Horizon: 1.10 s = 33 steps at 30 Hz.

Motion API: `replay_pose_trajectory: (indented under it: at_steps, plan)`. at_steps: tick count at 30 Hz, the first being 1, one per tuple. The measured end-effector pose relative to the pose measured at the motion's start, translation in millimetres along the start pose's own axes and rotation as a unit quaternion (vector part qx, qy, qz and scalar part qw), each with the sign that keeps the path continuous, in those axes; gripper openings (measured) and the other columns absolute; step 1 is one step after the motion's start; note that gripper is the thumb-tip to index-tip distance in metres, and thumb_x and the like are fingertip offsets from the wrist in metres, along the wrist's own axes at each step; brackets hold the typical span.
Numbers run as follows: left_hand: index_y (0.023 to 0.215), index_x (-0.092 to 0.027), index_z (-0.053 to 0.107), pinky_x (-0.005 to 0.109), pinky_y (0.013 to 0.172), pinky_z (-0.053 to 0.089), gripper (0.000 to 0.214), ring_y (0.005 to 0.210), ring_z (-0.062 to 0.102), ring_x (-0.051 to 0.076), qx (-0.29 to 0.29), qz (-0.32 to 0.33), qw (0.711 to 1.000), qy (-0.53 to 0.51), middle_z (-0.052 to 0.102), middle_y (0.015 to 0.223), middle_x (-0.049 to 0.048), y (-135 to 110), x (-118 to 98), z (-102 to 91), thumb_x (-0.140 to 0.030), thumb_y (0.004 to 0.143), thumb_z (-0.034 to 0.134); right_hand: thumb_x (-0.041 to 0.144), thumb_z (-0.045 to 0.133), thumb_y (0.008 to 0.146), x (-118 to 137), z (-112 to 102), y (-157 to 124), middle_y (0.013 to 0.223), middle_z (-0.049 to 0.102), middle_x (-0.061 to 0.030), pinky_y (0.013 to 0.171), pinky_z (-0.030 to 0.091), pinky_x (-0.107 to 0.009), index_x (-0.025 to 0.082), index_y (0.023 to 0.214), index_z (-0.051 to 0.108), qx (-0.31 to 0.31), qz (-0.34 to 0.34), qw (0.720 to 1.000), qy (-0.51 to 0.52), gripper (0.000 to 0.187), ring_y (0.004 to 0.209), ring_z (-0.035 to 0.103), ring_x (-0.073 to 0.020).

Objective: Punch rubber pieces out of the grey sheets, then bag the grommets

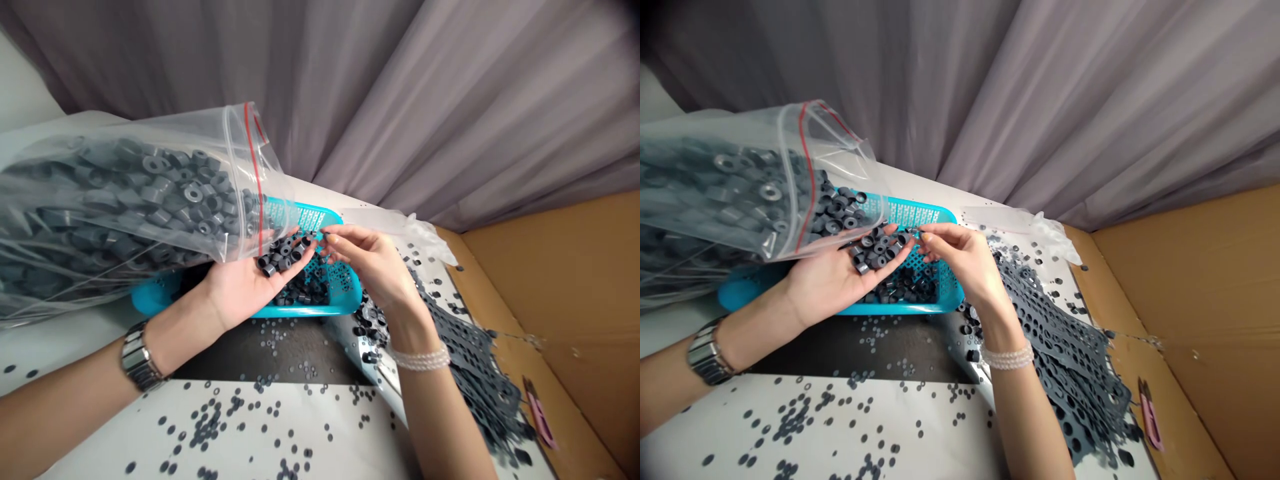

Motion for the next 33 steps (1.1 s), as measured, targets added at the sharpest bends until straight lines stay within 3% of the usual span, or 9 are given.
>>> replay_pose_trajectory:
  at_steps: [5, 11, 21, 33]
  plan:
    - [0.105, -0.009, 0.062, 0.050, 0.084, 0.059, 0.026, 0.105, 0.066, 0.034, -0.010, 0.025, 0.999, 0.017, 0.073, 0.100, 0.0175, -0.8, -2.8, -1.4, -0.013, 0.094, 0.039, 0.027, 0.058, 0.086, -20.2, -2.2, 6.3, 0.107, 0.073, -0.0126, 0.092, 0.055, -0.033, 0.015, 0.098, 0.066, -0.014, 0.086, 0.971, 0.221, 0.018, 0.102, 0.069, -0.0206]
    - [0.102, -0.009, 0.061, 0.049, 0.081, 0.060, 0.027, 0.091, 0.072, 0.029, -0.023, 0.036, 0.999, 0.019, 0.074, 0.091, 0.0154, -1.4, -3.5, -1.7, -0.013, 0.095, 0.035, 0.013, 0.043, 0.085, -23.3, 16.2, 7.6, 0.093, 0.075, -0.0153, 0.080, 0.058, -0.023, 0.007, 0.097, 0.060, 0.045, 0.146, 0.890, 0.430, 0.021, 0.091, 0.072, -0.0190]
    - [0.100, -0.009, 0.060, 0.048, 0.081, 0.060, 0.024, 0.090, 0.072, 0.028, -0.025, 0.039, 0.999, 0.011, 0.074, 0.089, 0.0165, -0.8, -3.6, -2.3, -0.012, 0.094, 0.038, 0.011, 0.033, 0.089, -28.6, 15.6, 9.6, 0.097, 0.073, -0.0214, 0.085, 0.058, -0.026, 0.000, 0.110, 0.055, 0.022, 0.158, 0.878, 0.451, 0.033, 0.094, 0.072, -0.0213]
    - [0.104, -0.009, 0.060, 0.050, 0.088, 0.058, 0.022, 0.098, 0.070, 0.030, -0.033, 0.037, 0.999, -0.009, 0.073, 0.099, 0.0177, -1.3, -3.5, -2.2, -0.010, 0.093, 0.041, 0.014, 0.040, 0.087, -28.2, 13.0, 9.0, 0.098, 0.073, -0.0193, 0.086, 0.058, -0.027, 0.002, 0.107, 0.059, 0.003, 0.148, 0.889, 0.434, 0.030, 0.096, 0.071, -0.0210]
Point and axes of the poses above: each hand's wrist, its own y-axis towards the middle knuckle, its own z-axis out of the palm, x = y × z, the point moved 7 cm from there along y, towards the middle knuckle
